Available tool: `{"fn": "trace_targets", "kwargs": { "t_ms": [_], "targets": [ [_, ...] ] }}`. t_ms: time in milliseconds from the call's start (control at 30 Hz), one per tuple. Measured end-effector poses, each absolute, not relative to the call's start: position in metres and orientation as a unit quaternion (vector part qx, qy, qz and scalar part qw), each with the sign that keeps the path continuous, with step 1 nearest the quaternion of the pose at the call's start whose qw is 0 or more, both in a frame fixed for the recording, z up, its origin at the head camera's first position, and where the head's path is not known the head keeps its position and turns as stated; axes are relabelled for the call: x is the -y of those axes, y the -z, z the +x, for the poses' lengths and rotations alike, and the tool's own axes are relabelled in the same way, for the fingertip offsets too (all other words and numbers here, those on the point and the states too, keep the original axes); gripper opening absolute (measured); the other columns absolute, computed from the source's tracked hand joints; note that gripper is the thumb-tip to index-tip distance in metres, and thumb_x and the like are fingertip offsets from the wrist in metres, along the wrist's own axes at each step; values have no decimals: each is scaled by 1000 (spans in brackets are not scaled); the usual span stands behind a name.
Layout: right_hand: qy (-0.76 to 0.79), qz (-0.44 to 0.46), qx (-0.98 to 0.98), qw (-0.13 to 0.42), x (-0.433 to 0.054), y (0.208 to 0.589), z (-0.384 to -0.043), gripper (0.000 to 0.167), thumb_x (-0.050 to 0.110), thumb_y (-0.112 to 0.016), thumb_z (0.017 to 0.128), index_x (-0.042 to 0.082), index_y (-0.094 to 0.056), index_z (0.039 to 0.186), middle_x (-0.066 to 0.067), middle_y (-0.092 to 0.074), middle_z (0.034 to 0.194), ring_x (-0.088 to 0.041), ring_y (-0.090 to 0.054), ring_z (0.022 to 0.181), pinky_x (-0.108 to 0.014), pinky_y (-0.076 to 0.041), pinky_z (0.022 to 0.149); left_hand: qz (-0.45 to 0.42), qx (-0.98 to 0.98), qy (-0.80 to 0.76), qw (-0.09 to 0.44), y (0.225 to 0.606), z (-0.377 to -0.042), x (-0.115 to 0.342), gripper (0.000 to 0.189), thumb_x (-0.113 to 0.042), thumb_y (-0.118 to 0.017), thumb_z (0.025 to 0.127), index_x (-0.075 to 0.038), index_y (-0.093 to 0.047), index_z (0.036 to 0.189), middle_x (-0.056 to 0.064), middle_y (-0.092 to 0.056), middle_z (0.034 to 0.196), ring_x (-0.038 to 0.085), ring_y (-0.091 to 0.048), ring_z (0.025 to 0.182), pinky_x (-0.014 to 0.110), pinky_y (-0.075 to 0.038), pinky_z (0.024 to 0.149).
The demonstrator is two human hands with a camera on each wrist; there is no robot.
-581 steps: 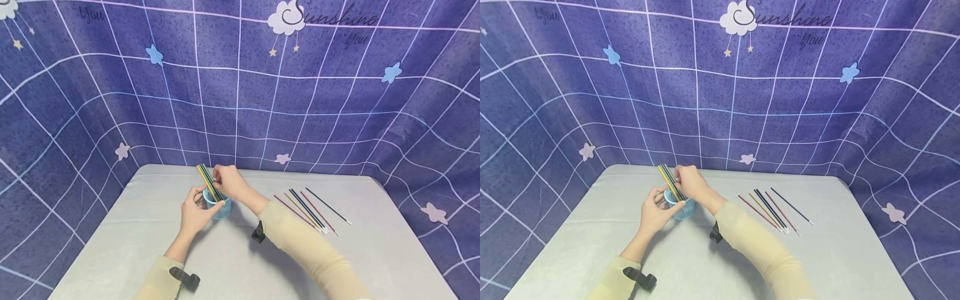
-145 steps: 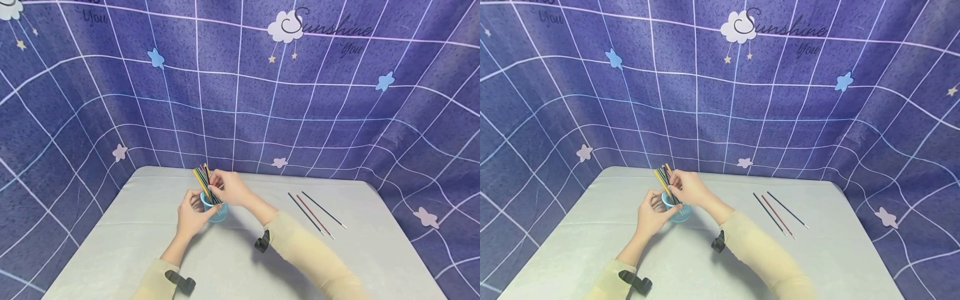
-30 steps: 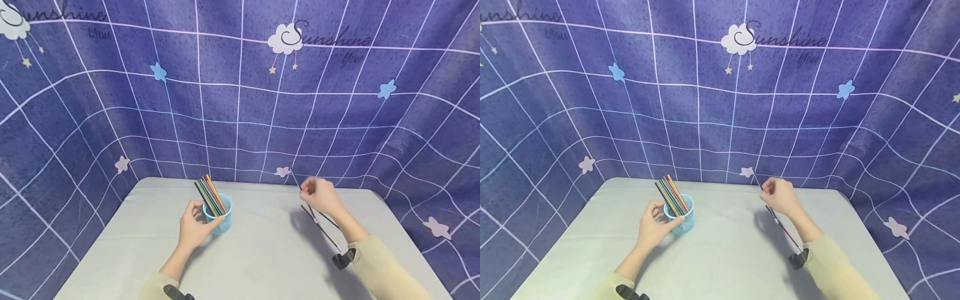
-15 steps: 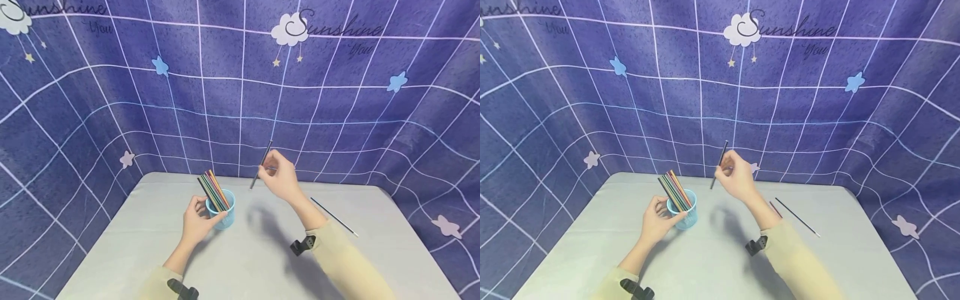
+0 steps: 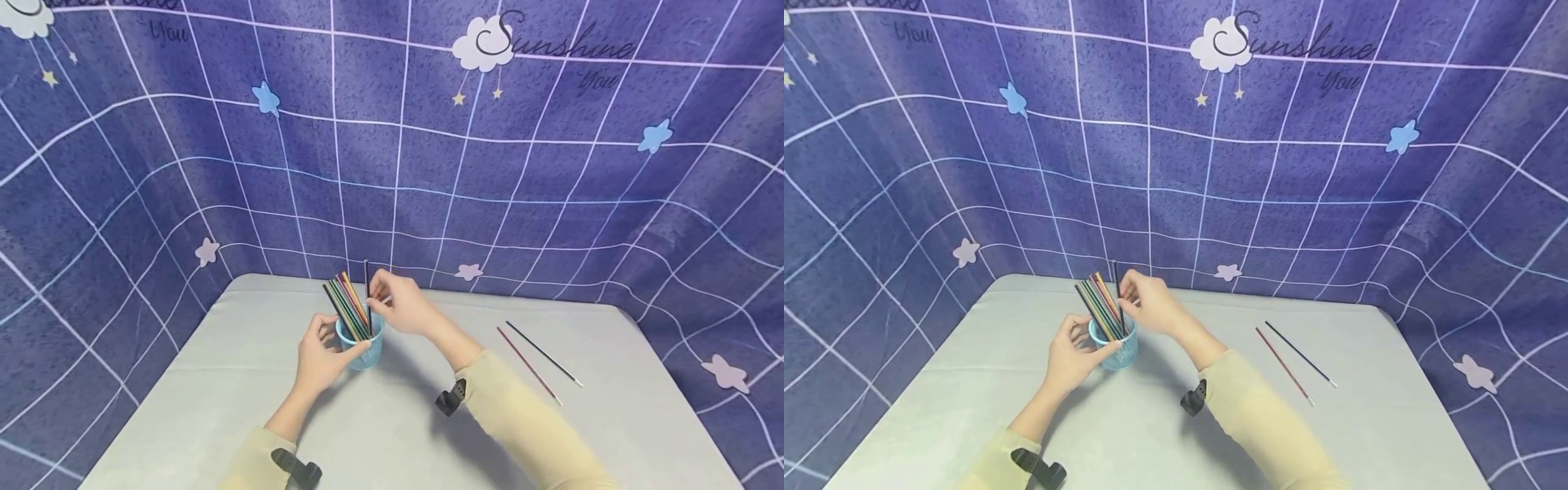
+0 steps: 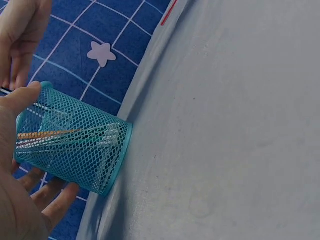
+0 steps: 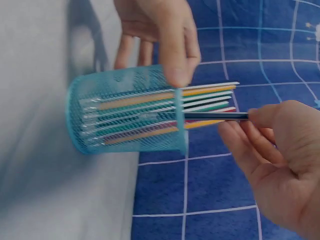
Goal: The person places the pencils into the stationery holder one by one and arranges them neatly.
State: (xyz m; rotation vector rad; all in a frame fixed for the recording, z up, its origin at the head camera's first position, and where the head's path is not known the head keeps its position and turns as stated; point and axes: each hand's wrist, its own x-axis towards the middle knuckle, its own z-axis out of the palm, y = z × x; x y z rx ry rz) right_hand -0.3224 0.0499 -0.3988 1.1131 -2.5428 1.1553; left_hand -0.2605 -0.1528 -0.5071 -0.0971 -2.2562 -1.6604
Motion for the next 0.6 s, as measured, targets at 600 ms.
{"fn": "trace_targets", "kwargs": {
  "t_ms": [600],
  "targets": [
    [-272,373,887,-4,-23,409,-326,11,5,-78,95,4,-68,92,-8,-77,90,-16,-76,84,-15,-62,75,-46,792,582,177,510,-261,151,68,-21,-98,77,-5,-55,127,19,-72,134,40,-73,121,49,-68,95]
  ]
}}
